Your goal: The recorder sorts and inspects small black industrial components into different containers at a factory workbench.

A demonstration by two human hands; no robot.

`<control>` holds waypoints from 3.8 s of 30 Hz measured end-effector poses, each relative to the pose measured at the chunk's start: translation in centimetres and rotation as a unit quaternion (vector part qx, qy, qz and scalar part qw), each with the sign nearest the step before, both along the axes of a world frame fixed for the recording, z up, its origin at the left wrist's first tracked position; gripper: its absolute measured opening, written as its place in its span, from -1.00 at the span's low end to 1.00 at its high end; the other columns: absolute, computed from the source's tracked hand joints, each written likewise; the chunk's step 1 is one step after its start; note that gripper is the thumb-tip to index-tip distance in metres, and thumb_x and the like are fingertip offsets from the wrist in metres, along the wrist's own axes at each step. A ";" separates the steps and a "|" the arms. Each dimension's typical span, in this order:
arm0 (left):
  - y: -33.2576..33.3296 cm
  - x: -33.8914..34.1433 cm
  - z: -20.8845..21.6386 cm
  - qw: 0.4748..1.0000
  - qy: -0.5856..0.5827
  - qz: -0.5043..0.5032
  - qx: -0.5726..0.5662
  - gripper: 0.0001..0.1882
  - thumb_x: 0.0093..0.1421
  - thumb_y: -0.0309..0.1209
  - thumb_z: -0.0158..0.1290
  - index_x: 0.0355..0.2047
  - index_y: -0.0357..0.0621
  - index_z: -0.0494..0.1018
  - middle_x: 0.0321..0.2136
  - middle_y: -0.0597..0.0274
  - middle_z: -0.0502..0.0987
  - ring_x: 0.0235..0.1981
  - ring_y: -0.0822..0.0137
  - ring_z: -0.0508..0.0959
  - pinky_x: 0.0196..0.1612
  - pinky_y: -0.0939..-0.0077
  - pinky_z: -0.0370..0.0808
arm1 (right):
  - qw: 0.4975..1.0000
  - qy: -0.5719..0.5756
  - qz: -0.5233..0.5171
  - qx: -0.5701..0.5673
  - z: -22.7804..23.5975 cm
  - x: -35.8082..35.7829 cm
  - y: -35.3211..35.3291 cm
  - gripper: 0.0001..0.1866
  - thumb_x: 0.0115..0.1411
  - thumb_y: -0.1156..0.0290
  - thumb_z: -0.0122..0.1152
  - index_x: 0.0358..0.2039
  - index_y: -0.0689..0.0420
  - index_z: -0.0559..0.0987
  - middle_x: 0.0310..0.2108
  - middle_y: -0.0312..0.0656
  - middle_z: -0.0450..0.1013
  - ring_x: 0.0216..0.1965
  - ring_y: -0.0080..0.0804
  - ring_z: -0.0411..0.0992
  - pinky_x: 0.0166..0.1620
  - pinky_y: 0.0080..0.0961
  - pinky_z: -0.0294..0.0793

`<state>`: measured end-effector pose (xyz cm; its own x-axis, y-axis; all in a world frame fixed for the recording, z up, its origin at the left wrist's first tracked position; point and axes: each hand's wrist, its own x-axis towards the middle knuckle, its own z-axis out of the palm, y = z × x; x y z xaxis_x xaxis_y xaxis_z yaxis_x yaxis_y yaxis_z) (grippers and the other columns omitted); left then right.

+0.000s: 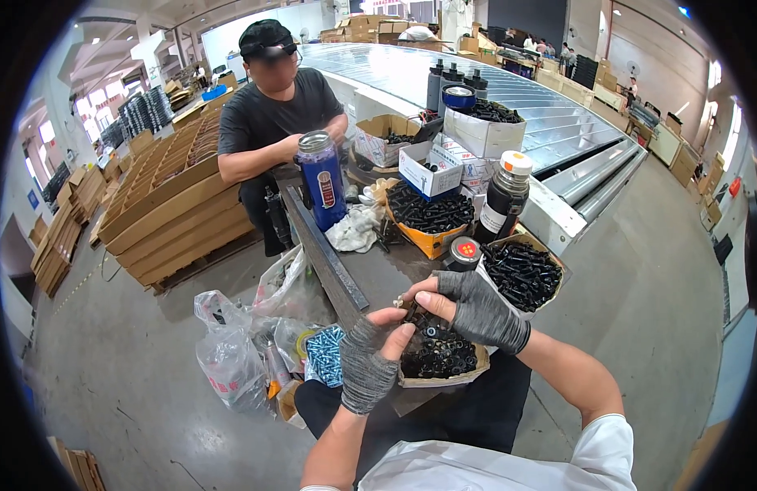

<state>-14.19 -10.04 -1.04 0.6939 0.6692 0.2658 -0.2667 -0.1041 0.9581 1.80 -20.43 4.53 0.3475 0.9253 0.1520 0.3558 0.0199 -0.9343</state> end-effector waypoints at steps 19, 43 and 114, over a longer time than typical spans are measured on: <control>-0.6 0.7 0.0 0.997 0.004 0.041 0.061 -0.78 0.19 -0.52 0.23 -0.15 -0.26 0.53 -0.27 0.23 0.60 -0.24 0.46 0.56 -0.11 0.57 0.49 | 0.976 -0.186 -0.063 0.092 -0.4 -0.7 -0.5 -0.82 0.30 0.38 0.16 -0.16 0.17 0.52 -0.29 -0.10 0.48 -0.21 -0.23 0.51 -0.13 -0.35 0.48; -1.8 0.8 0.9 1.000 -0.003 -0.012 0.009 -0.69 0.12 -0.59 0.27 -0.11 -0.32 0.52 -0.24 0.17 0.60 -0.21 0.40 0.55 -0.07 0.53 0.46 | 0.984 -0.094 0.025 0.147 -0.2 -0.4 -3.4 -0.77 0.22 0.50 0.12 -0.10 0.20 0.56 -0.21 -0.05 0.49 -0.12 -0.13 0.48 0.00 -0.29 0.44; 13.9 16.0 -2.6 0.805 0.371 -0.044 0.461 -0.72 0.16 -0.30 0.18 -0.13 -0.10 0.58 -0.11 -0.08 0.50 -0.03 -0.06 0.53 0.06 0.15 0.44 | 0.844 -0.535 -0.038 -0.025 4.2 6.1 -14.8 -0.57 -0.09 0.53 0.27 -0.12 0.14 0.54 -0.06 -0.13 0.46 -0.11 -0.16 0.51 -0.11 -0.30 0.55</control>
